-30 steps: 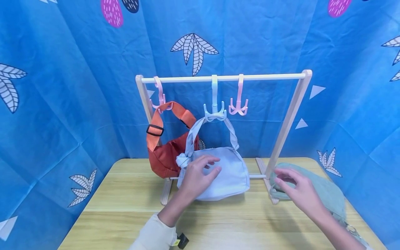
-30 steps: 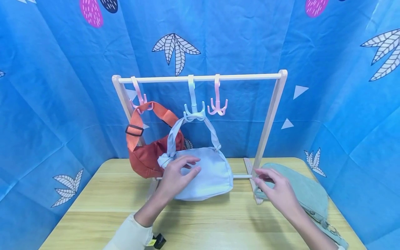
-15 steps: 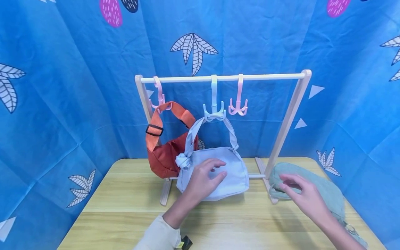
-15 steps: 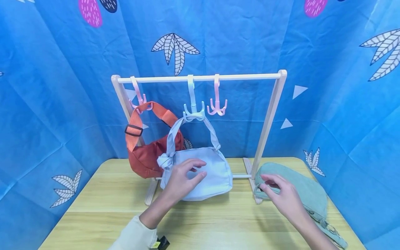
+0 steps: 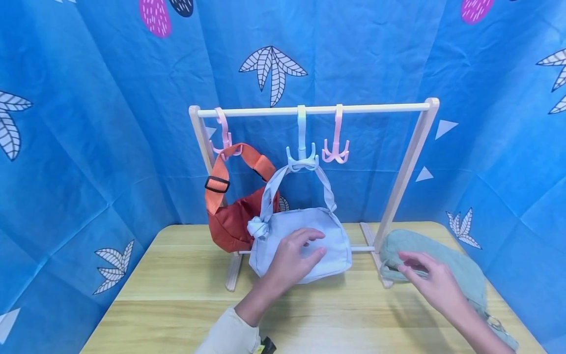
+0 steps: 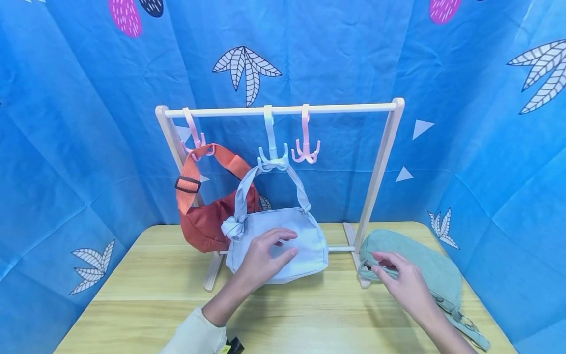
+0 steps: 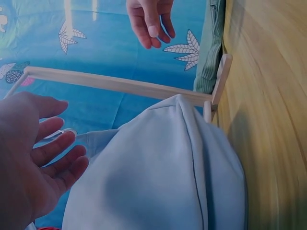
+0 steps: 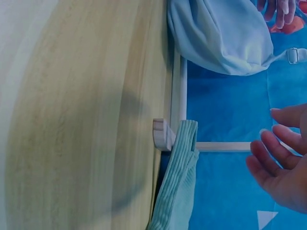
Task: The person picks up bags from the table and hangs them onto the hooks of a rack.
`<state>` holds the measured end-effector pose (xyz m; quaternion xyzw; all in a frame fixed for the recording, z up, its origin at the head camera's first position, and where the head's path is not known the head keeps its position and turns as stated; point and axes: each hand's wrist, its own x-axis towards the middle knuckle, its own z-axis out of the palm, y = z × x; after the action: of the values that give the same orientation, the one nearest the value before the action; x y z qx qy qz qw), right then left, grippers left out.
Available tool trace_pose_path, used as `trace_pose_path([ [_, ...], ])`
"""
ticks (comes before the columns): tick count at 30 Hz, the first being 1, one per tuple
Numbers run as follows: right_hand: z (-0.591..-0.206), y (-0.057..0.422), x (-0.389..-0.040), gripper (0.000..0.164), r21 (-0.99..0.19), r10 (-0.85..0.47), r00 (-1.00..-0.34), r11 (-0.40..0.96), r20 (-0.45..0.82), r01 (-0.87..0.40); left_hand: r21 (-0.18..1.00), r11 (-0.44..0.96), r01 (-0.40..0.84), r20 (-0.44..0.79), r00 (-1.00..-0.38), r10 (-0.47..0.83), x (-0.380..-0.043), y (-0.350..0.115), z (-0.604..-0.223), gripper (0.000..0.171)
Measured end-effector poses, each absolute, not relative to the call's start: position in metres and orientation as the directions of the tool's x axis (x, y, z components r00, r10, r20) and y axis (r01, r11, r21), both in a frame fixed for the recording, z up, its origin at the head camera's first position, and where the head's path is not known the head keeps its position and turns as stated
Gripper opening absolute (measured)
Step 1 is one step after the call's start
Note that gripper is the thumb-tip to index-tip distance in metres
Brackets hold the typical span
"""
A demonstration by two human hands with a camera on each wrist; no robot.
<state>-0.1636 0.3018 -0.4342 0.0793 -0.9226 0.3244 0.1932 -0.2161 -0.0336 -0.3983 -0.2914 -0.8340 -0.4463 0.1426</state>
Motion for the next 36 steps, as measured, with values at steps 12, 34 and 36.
trace_pose_path([
  [12,-0.444,0.314,-0.159,0.036,-0.519,-0.025,-0.917,0.818,0.398,-0.247,0.685,0.431,0.587,0.449,-0.806,0.385,-0.214,-0.023,-0.404,0.035],
  [34,-0.465,0.332,-0.156,0.041,-0.423,-0.054,-0.942,0.884,0.331,-0.2,0.555,0.444,0.704,0.504,-0.709,0.494,-0.214,0.002,-0.421,0.032],
  [36,-0.467,0.332,-0.156,0.041,-0.423,-0.064,-0.948,0.884,0.313,-0.199,0.541,0.444,0.715,0.515,-0.698,0.497,-0.214,0.003,-0.423,0.032],
])
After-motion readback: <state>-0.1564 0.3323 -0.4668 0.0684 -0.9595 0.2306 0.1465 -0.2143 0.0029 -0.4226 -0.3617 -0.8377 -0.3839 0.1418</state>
